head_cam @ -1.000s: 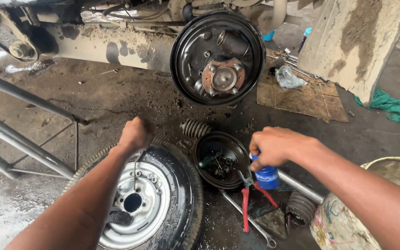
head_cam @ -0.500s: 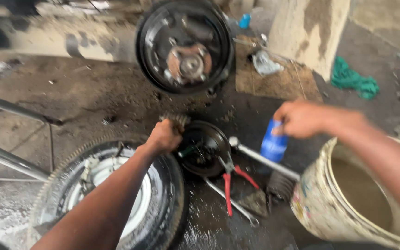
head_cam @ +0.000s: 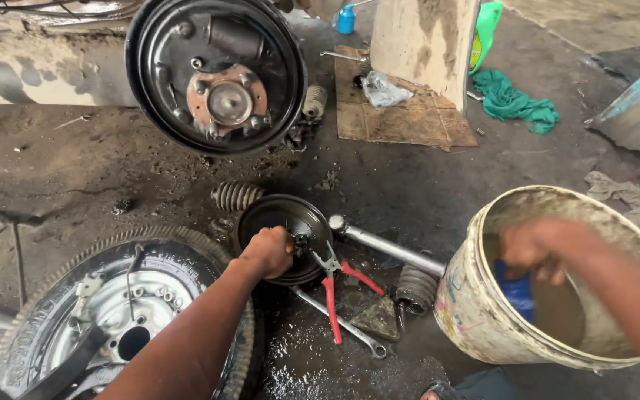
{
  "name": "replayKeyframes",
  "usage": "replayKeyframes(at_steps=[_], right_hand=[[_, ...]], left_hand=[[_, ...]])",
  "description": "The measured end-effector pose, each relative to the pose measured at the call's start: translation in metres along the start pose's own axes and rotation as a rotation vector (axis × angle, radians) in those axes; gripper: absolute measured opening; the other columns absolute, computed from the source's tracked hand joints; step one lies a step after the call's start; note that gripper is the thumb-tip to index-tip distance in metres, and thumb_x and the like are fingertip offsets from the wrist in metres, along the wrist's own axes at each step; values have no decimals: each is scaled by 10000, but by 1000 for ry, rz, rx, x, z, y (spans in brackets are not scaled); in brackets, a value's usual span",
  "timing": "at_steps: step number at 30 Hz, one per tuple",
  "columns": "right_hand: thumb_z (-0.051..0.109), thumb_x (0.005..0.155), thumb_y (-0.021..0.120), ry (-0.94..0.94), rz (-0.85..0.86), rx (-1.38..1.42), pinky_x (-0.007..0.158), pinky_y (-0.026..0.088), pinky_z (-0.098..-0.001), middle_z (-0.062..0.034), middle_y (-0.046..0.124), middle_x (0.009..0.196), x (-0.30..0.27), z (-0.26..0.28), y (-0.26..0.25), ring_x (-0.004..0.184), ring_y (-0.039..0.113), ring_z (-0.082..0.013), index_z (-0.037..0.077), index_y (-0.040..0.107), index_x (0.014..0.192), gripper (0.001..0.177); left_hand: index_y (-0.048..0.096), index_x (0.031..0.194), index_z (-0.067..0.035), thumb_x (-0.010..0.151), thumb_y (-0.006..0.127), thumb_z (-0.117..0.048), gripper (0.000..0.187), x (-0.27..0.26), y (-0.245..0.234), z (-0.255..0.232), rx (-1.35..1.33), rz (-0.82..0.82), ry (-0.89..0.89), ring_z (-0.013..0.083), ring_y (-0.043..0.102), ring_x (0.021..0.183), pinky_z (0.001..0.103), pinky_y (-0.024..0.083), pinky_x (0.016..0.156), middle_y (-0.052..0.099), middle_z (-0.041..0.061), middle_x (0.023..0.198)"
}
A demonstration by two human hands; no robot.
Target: The person cleans a brake drum by hand using a small brush and rinsing it with water from a bucket, then uses a pair of pliers to work on the internal components of the brake system.
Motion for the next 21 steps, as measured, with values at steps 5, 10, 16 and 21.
replayKeyframes(at_steps=[5, 10, 16, 21], right_hand=[[329, 926, 744, -97, -62, 94, 548, 623, -303, -100, 755, 958, 57, 16, 63, 681, 702, -170, 38, 762, 1098, 339], [331, 926, 741, -117, -121, 145, 558, 621, -305, -101, 752, 966, 94, 9, 69, 693, 701, -174, 40, 760, 1103, 341], [333, 927, 737, -123, -147, 175, 570, 618, -308, -103, 750, 976, 120, 1, 74, 706, 699, -178, 42, 757, 1108, 344], [335, 927, 734, -125, -172, 213, 580, 616, -310, -104, 748, 984, 132, 0, 71, 717, 697, -181, 44, 755, 1113, 346]], left_hand=[[692, 1206, -43, 832, 641, -97, 381, 6, 26, 4, 196, 150, -47, 363, 665, 1217, 399, 559, 1041, 680, 243, 1262], [630, 1285, -4, 877, 654, -162, 439, 26, 49, 7, 218, 171, -103, 376, 609, 1266, 411, 514, 1066, 604, 256, 1341], [660, 1263, -24, 948, 633, -236, 381, 44, 52, 5, 232, 175, -148, 367, 660, 1227, 409, 548, 1044, 656, 244, 1301], [705, 1213, -110, 955, 627, -124, 270, 64, 56, 12, 286, -19, -209, 341, 686, 1189, 432, 600, 973, 694, 162, 1272]])
Point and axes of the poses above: each hand's wrist, its own x-axis towards the middle knuckle, its own y-axis out of the palm, z = x × y, the point moved 7 cm from there along x, towards the middle knuckle
